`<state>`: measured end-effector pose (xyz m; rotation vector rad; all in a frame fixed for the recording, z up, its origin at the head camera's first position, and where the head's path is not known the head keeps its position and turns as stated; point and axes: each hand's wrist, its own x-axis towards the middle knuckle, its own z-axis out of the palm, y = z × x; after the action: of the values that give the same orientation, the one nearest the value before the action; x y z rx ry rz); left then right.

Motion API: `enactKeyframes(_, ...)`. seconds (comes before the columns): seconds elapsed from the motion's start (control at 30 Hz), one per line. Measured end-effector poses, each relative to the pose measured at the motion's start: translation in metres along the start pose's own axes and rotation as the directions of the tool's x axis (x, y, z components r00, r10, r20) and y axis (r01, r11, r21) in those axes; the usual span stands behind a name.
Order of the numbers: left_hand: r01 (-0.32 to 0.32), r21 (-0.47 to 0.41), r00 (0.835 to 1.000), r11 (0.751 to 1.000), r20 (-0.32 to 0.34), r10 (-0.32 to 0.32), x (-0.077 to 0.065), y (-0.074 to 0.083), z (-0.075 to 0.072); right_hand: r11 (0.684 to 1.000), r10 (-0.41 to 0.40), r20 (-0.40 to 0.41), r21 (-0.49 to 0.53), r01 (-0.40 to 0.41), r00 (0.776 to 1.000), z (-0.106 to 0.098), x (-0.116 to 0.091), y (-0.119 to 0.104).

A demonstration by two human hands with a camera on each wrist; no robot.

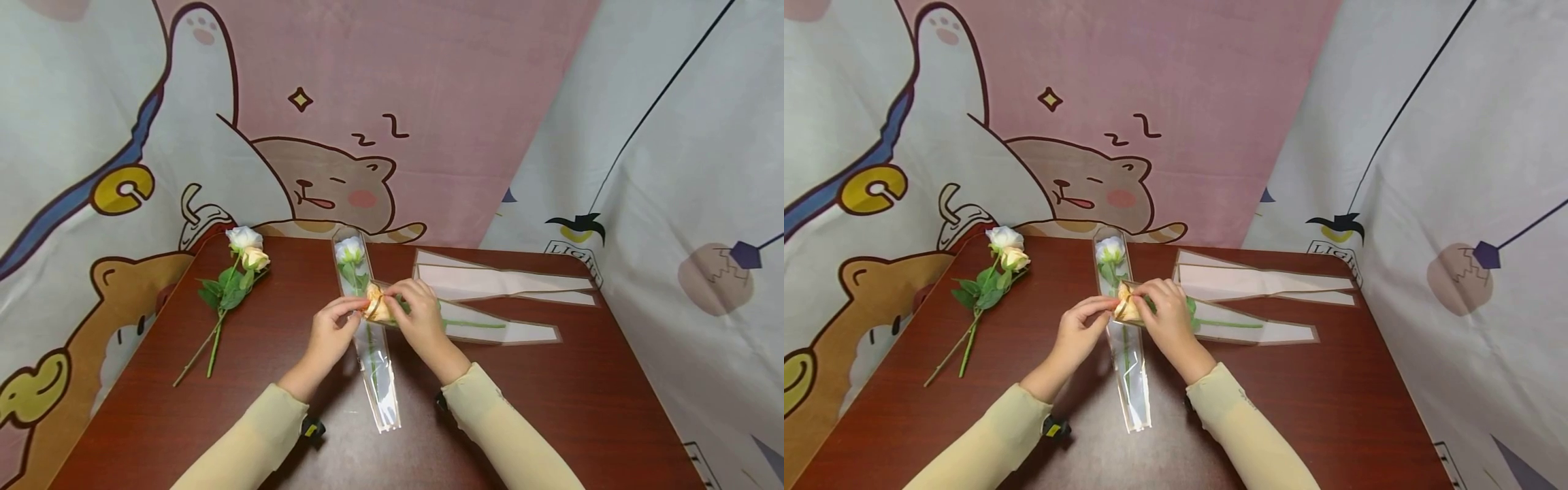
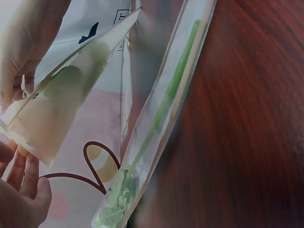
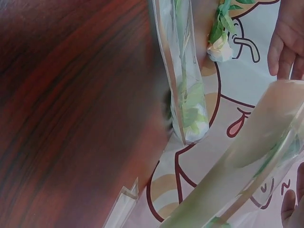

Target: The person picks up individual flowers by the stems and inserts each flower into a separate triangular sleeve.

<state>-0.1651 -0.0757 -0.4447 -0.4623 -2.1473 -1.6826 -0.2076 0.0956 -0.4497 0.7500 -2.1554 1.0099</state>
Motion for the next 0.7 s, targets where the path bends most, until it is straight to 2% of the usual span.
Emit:
enactKeyframes(0.03,-0.001,0.003,1.000,1.000,0.006,0.001,0.000,0.005,-0.001,1.000,0.001,0.001,0.000,-0.001,1.000,0.000,0.000,0.000)
enactKeyframes(0.3,0.028,0.055,0.998,0.998,0.058,-0.032,0.000,0.010,0.004,1.000,-0.014,0.008,-0.010,0.014,1.000,0.001,-0.001,0.000)
enactKeyframes(0.5,0.047,0.064,0.997,0.997,0.058,-0.051,-0.002,0.009,0.003,1.000,-0.014,0.009,-0.013,0.014,1.000,0.000,0.000,0.001)
enactKeyframes(0.63,0.051,0.026,0.998,0.998,0.021,-0.051,-0.003,-0.001,0.002,1.000,-0.013,0.013,-0.019,0.013,1.000,0.000,0.000,0.001)
enactKeyframes(0.7,0.080,0.021,0.996,0.997,-0.028,-0.079,-0.005,-0.011,0.002,1.000,-0.009,0.017,-0.027,0.009,1.000,0.001,-0.001,0.002)
